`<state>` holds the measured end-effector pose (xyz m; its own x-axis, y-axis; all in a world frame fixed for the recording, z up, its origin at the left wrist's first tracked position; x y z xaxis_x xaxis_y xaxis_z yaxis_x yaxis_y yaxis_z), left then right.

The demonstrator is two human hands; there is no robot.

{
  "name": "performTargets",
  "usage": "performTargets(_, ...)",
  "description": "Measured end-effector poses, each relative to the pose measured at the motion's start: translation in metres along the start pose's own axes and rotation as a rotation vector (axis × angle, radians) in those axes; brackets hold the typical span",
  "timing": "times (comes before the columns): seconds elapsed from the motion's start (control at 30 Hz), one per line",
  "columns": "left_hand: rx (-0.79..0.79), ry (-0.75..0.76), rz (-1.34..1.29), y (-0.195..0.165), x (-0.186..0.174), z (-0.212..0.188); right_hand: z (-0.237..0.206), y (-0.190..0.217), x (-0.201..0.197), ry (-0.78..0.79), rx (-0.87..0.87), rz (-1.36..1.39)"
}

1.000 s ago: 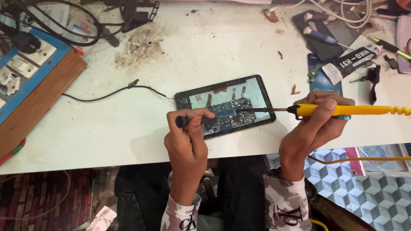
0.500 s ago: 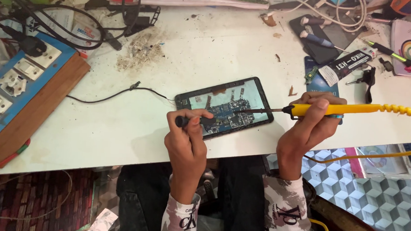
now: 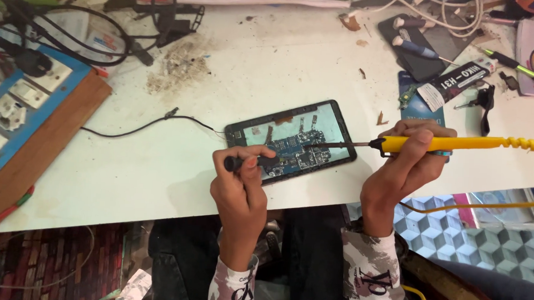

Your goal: The person uses a soldering iron and a small screwdriver to work on a circuit board placed on a white table. They repeatedly apply the soldering iron to specific points on the board while holding the screwdriver in the other hand.

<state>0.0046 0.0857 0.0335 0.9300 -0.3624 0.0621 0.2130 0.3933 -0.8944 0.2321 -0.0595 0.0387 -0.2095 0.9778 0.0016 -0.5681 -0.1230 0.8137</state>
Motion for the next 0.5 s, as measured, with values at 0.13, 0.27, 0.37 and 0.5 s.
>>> performTargets(0.13,-0.004,0.002,-0.001,0.0002,-0.0001,-0.0008,-0.0003,-0.0002,-0.0006,0.004,0.002,-0.017)
performTargets(0.27,-0.014,-0.003,-0.013,0.0000,0.0000,-0.0001,0.0009,0.0006,0.0013,0.013,-0.015,-0.015)
performTargets(0.37,-0.011,-0.002,-0.020,-0.0001,0.0009,0.0003,0.0006,0.0011,-0.0002,0.000,-0.021,-0.023)
performTargets(0.5,-0.026,-0.010,-0.008,0.0008,-0.0005,-0.0009,-0.0005,-0.0001,-0.0017,-0.002,0.011,-0.003)
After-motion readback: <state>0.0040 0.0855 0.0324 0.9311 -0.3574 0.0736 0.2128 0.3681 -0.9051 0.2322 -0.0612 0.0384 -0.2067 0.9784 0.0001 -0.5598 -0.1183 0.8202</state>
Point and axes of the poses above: each hand's wrist, its own z-axis towards the middle knuckle, its own x-axis out of the palm, y = z × x, the point moved 10 cm from there along z, towards the middle knuckle, and after that the axes turned 12 degrees about -z, right-handed, at the moved point
